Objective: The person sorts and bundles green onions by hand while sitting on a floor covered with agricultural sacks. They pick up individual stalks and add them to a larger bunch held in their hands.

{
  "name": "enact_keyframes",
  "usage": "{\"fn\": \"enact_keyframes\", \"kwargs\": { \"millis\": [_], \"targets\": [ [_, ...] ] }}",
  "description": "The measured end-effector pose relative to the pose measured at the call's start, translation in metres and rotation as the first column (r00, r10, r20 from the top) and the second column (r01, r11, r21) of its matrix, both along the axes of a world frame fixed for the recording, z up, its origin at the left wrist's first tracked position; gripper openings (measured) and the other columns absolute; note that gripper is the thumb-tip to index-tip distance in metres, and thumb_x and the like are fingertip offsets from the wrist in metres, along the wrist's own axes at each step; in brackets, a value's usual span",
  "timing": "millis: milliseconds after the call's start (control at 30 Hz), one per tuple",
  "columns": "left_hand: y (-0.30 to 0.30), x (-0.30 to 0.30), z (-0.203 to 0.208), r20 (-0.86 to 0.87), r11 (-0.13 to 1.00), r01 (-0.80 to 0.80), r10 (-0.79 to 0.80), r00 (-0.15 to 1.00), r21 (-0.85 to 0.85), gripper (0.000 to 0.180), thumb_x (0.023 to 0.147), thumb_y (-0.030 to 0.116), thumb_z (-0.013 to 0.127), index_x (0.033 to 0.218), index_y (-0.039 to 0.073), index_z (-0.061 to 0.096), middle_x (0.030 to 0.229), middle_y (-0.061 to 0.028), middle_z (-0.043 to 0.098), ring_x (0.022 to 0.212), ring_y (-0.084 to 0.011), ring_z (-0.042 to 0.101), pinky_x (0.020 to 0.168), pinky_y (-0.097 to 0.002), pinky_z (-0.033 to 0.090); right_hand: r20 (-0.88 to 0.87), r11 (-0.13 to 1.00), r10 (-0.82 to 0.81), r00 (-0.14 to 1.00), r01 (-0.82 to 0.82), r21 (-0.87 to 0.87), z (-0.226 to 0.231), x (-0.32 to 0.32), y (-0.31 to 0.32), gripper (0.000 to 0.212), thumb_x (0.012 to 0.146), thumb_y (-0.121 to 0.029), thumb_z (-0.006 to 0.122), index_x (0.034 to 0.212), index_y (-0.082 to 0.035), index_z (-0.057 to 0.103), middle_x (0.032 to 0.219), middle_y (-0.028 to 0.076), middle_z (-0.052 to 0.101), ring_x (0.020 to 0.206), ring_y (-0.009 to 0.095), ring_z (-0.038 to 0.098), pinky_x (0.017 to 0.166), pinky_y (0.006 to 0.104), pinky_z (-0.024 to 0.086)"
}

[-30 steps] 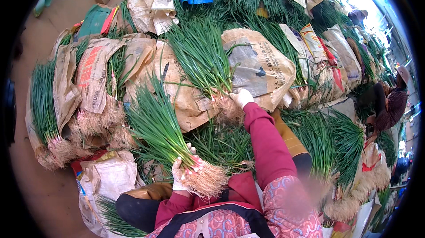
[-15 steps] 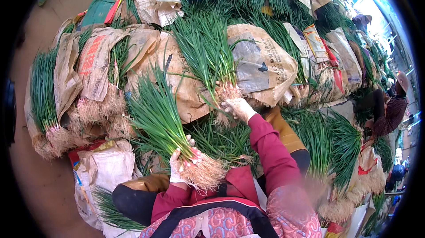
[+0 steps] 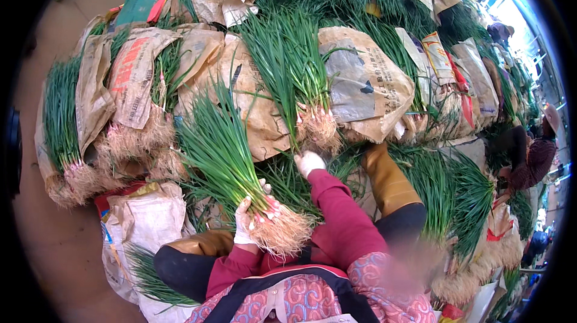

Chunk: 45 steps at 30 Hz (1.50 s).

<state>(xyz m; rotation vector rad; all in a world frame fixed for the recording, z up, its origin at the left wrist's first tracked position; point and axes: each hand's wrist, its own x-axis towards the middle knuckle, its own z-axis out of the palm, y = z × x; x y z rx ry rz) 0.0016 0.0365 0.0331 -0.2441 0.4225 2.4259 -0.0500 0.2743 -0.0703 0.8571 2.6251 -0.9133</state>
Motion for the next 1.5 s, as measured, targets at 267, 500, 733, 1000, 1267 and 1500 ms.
{"fn": "enact_keyframes", "kwargs": {
  "millis": [267,500,733,1000,1267,1500],
  "targets": [
    [-0.011,-0.002,-0.002,-0.011,1.0,0.001,-0.001,1.0,0.015,0.062,0.079,0.021,0.062,0.129,-0.005,0.036,0.116,-0.0201,0.055,0.095,-0.0332,0.062,0.081,-0.0465,0.054,-0.076,0.807,-0.361,0.93,0.27,-0.526,-0.017,-0.01,-0.021,0.03,0.084,-0.017,0.053,0.11,-0.004,0.06,0.094,0.014,0.066,0.081,0.021,0.065,0.075,0.0313,0.05],
    [-0.009,-0.002,-0.003,0.01,0.998,0.013,-0.013,1.0,0.066,0.062,0.079,0.021,0.061,0.129,-0.006,0.037,0.117,-0.0204,0.054,0.091,-0.0372,0.062,0.078,-0.0493,0.053,-0.046,0.992,0.0,0.999,-0.006,-0.129,-0.006,-0.006,-0.023,0.035,0.082,-0.031,0.057,0.104,-0.006,0.064,0.1,0.019,0.063,0.096,0.034,0.059,0.085,0.038,0.045],
    [-0.009,-0.002,-0.007,-0.001,0.998,0.008,-0.008,1.0,0.058,0.052,0.081,0.016,0.06,0.125,-0.003,0.041,0.122,-0.0204,0.051,0.111,-0.0312,0.053,0.092,-0.0463,0.047,-0.297,0.971,0.21,0.931,-0.164,0.173,0.09,0.033,-0.024,0.024,0.083,-0.031,0.057,0.087,-0.009,0.063,0.076,0.014,0.064,0.072,0.031,0.062,0.066,0.0414,0.048],
    [-0.005,0.002,0.0,-0.067,0.992,0.12,-0.122,0.99,-0.033,0.047,0.082,0.021,0.059,0.12,-0.002,0.047,0.118,-0.0213,0.055,0.099,-0.0322,0.06,0.087,-0.0428,0.049,-0.332,0.893,0.409,0.85,-0.448,-0.048,0.145,0.095,-0.068,0.037,0.09,-0.04,0.05,0.089,-0.007,0.066,0.078,0.015,0.063,0.071,0.032,0.061,0.064,0.0368,0.048],
    [-0.006,0.006,0.001,0.042,0.998,0.059,-0.058,0.997,-0.015,0.044,0.082,0.018,0.057,0.119,-0.003,0.048,0.115,-0.0199,0.057,0.104,-0.0325,0.058,0.093,-0.0444,0.045,-0.108,0.424,-0.118,0.987,-0.048,-0.904,0.127,0.042,-0.089,0.016,0.09,-0.021,0.058,0.082,-0.008,0.061,0.068,-0.006,0.052,0.053,0.002,0.043,0.049,0.0154,0.036],
    [-0.007,0.007,-0.006,0.043,0.995,0.062,-0.059,0.997,-0.075,0.033,0.083,0.018,0.055,0.109,-0.003,0.052,0.101,-0.02,0.062,0.085,-0.0319,0.063,0.076,-0.0376,0.053,-0.105,0.632,-0.181,0.978,0.034,-0.774,0.11,0.046,-0.1,0.024,0.092,-0.019,0.053,0.07,-0.008,0.052,0.061,0.0,0.054,0.047,0.007,0.045,0.044,0.0219,0.038]
  ]
}}
